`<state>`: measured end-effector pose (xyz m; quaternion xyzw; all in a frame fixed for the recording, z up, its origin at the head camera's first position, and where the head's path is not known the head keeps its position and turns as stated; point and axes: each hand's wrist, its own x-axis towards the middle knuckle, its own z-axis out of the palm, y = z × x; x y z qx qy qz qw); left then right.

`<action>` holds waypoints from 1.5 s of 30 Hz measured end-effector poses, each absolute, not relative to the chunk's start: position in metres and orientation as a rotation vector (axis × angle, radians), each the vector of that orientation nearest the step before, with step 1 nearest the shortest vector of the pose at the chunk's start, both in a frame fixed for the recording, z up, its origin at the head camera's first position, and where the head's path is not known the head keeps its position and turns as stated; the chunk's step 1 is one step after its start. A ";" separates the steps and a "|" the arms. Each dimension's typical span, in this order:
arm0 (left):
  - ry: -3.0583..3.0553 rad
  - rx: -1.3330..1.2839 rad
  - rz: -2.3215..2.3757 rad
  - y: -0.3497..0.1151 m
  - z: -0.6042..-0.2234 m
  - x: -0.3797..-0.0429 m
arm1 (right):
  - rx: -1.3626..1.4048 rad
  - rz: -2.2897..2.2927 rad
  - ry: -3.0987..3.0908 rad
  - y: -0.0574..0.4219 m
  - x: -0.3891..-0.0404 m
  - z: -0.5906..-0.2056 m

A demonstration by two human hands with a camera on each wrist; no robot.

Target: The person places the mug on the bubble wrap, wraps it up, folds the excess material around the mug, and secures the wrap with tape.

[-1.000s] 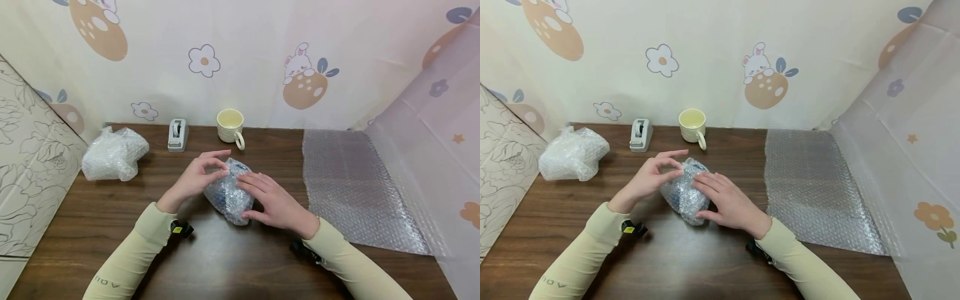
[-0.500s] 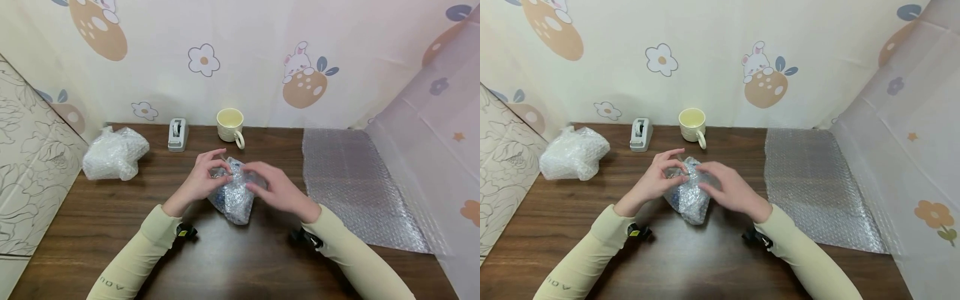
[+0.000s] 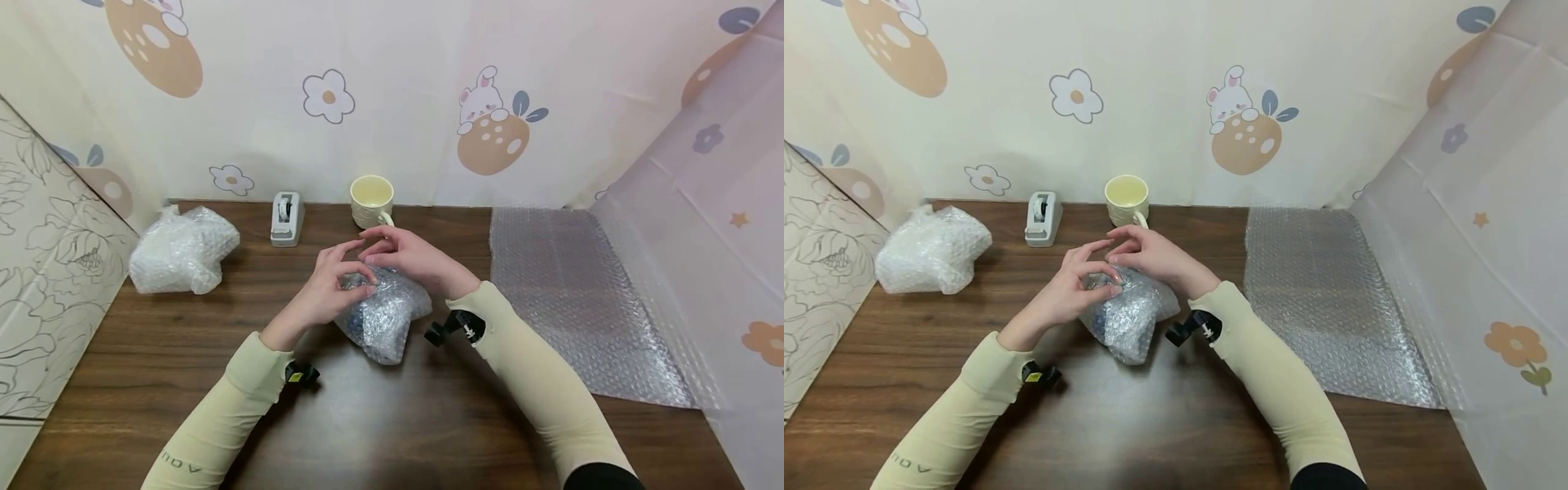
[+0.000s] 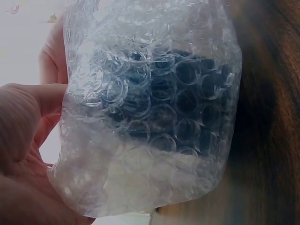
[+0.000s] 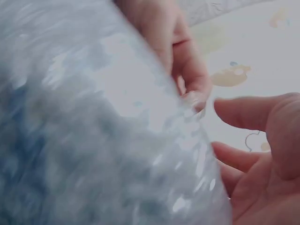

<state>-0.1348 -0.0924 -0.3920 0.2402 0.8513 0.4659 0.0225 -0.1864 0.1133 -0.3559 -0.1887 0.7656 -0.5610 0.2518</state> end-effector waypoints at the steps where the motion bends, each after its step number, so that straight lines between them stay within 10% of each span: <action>1: 2.637 0.740 1.439 -0.093 -0.392 -0.135 | -0.505 -1.559 2.043 0.113 -0.187 -0.356; 45: 2.396 0.444 1.577 -0.093 -0.396 -0.143 | -0.593 -1.712 1.984 0.125 -0.175 -0.338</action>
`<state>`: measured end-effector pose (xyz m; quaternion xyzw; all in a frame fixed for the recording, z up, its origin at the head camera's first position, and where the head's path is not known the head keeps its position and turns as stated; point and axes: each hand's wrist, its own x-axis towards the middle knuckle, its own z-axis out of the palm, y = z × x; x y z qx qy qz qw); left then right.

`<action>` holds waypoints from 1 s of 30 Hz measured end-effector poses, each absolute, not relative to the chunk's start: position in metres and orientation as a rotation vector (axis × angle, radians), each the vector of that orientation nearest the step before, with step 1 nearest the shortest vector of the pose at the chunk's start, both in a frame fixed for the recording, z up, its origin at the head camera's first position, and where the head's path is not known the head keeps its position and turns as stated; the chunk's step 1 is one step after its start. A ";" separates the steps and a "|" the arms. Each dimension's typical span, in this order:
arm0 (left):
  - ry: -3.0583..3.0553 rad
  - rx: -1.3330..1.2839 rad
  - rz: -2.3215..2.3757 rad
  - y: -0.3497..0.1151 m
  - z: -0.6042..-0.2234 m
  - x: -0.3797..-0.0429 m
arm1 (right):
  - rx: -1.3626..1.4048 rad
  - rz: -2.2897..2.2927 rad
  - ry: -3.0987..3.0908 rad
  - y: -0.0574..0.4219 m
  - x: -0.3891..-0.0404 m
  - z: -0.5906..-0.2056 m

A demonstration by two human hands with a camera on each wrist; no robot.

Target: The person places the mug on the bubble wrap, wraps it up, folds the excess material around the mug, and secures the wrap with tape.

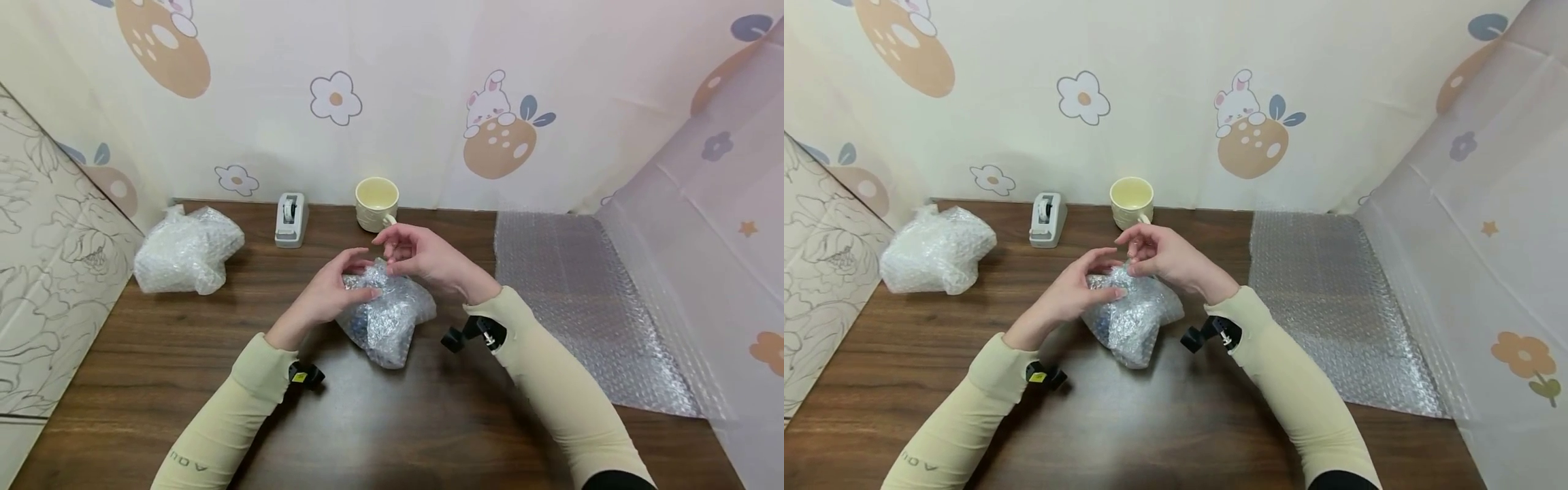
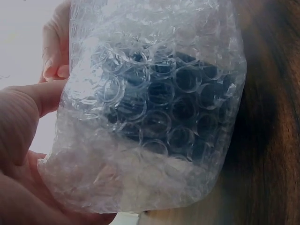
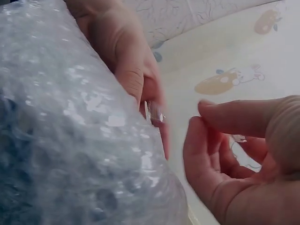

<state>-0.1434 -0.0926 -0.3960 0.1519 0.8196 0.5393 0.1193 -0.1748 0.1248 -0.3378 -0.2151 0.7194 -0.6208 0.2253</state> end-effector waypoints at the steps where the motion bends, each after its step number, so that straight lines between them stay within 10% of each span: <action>1: 2.395 0.441 1.578 -0.092 -0.396 -0.143 | -0.598 -1.683 1.979 0.124 -0.176 -0.336; 24: 2.447 0.432 1.597 -0.093 -0.399 -0.142 | -0.789 -1.385 2.382 0.109 -0.191 -0.358; 30: 2.964 0.881 1.343 -0.092 -0.397 -0.131 | -0.939 -1.277 2.512 0.107 -0.190 -0.361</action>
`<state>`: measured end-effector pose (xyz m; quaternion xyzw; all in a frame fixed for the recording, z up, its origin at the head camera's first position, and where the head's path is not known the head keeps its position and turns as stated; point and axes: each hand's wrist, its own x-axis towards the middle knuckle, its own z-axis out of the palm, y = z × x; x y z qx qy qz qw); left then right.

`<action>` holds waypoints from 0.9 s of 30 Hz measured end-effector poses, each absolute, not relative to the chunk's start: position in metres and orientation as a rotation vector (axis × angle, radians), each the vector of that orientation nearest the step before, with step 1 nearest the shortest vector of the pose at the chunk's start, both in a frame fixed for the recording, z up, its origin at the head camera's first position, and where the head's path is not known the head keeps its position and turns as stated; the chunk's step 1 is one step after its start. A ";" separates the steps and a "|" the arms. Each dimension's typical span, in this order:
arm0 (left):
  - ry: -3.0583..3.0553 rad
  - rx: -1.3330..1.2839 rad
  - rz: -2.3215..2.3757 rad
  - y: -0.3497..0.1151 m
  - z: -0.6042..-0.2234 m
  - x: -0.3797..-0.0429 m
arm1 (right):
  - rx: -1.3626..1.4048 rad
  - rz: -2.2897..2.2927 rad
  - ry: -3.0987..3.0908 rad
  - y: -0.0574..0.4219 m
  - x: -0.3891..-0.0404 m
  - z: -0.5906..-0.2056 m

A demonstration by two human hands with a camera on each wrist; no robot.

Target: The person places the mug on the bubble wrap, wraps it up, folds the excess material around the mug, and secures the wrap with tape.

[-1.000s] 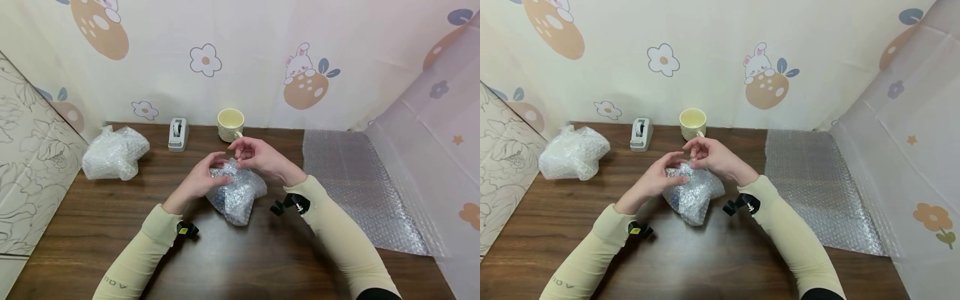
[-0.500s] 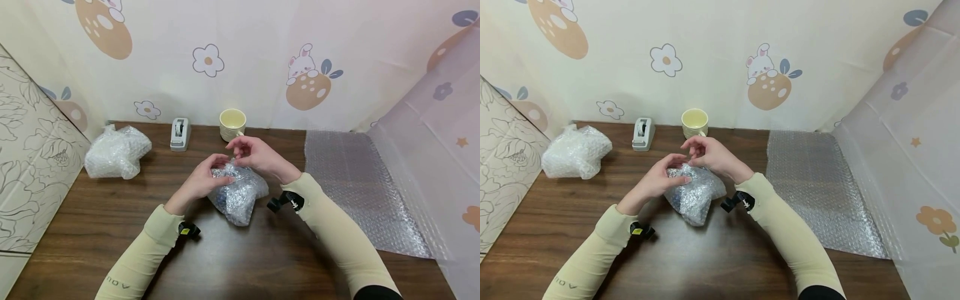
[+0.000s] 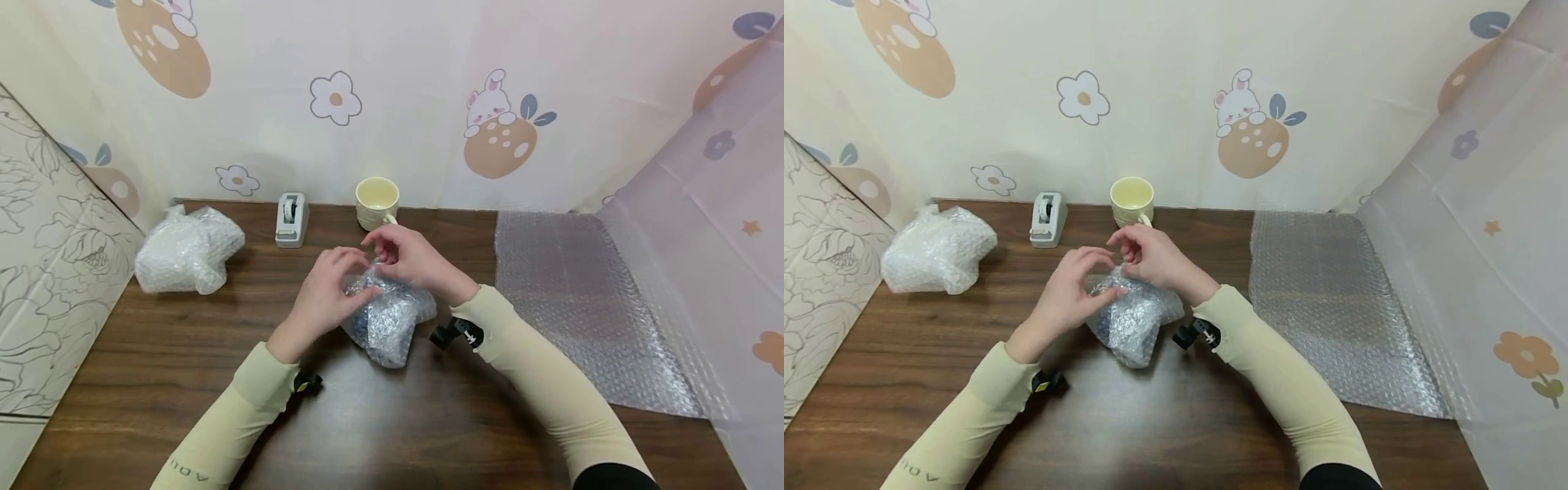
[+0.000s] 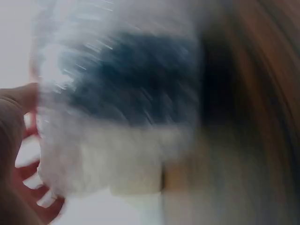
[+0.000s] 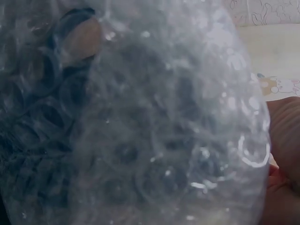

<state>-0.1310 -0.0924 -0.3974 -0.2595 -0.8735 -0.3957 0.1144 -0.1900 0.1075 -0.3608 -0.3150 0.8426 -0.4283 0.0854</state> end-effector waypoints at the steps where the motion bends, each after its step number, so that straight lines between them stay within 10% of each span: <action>1: -2.511 -0.811 -1.011 -0.093 -0.397 -0.129 | -0.948 -1.271 2.521 0.107 -0.190 -0.361; 27: -2.495 -0.999 -0.471 -0.094 -0.404 -0.112 | -0.266 -1.446 2.316 0.109 -0.208 -0.384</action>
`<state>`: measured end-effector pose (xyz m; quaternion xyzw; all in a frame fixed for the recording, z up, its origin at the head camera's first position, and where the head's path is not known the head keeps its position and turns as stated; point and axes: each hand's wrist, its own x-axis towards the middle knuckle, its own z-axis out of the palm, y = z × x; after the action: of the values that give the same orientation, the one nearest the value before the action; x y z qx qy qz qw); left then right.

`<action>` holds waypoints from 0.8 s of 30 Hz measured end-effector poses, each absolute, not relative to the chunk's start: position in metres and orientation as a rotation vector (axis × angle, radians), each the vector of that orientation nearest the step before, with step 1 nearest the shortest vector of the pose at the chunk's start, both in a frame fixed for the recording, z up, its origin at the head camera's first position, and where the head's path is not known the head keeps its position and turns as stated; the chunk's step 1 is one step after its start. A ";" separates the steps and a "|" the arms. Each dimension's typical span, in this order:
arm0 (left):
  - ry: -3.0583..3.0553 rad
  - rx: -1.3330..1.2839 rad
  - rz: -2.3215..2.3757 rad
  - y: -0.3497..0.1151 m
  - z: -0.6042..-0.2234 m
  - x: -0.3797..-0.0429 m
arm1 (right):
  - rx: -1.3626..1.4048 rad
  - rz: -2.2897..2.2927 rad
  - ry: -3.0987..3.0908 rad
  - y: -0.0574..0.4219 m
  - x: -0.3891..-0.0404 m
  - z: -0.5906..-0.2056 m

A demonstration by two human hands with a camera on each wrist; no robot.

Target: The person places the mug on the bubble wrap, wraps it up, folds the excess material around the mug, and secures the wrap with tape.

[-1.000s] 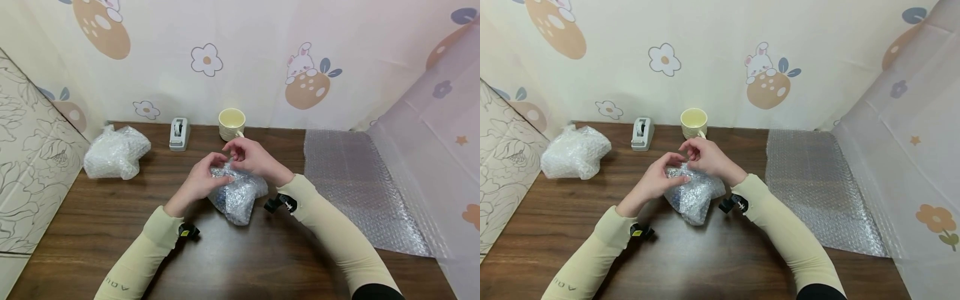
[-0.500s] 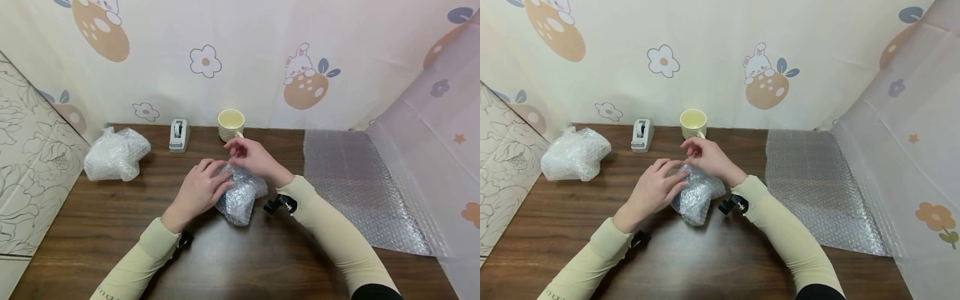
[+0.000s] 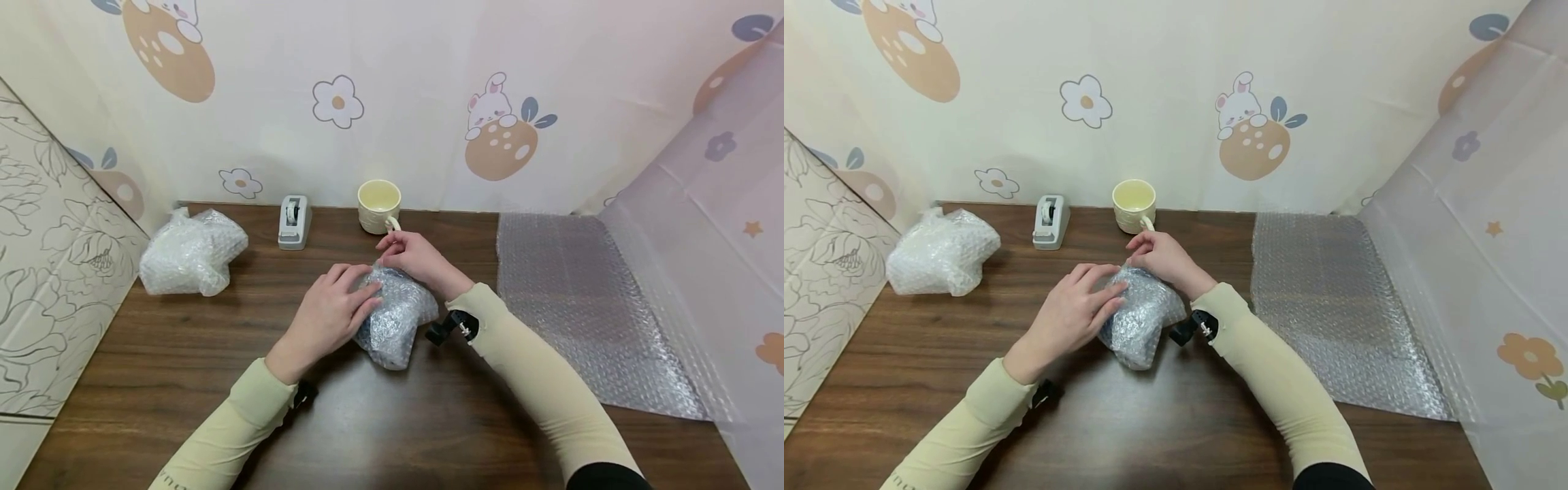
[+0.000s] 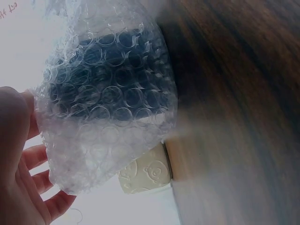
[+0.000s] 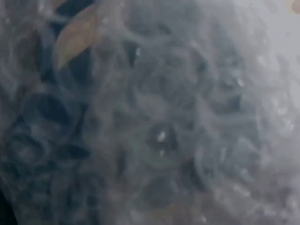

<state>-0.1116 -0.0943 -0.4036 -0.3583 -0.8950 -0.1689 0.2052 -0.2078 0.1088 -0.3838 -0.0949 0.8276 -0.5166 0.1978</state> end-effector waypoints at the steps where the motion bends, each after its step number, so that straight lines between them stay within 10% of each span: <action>1: -2.492 -0.998 -0.471 -0.094 -0.404 -0.112 | -0.245 -1.446 2.288 0.109 -0.210 -0.387; 24: -2.673 -1.107 -0.768 -0.089 -0.398 -0.139 | -0.305 -1.539 2.411 0.165 -0.176 -0.405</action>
<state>-0.1393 -0.0889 -0.3978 -0.3689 -0.8905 -0.2559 0.0742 -0.1764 0.1653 -0.4051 -0.1051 0.8307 -0.5304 0.1321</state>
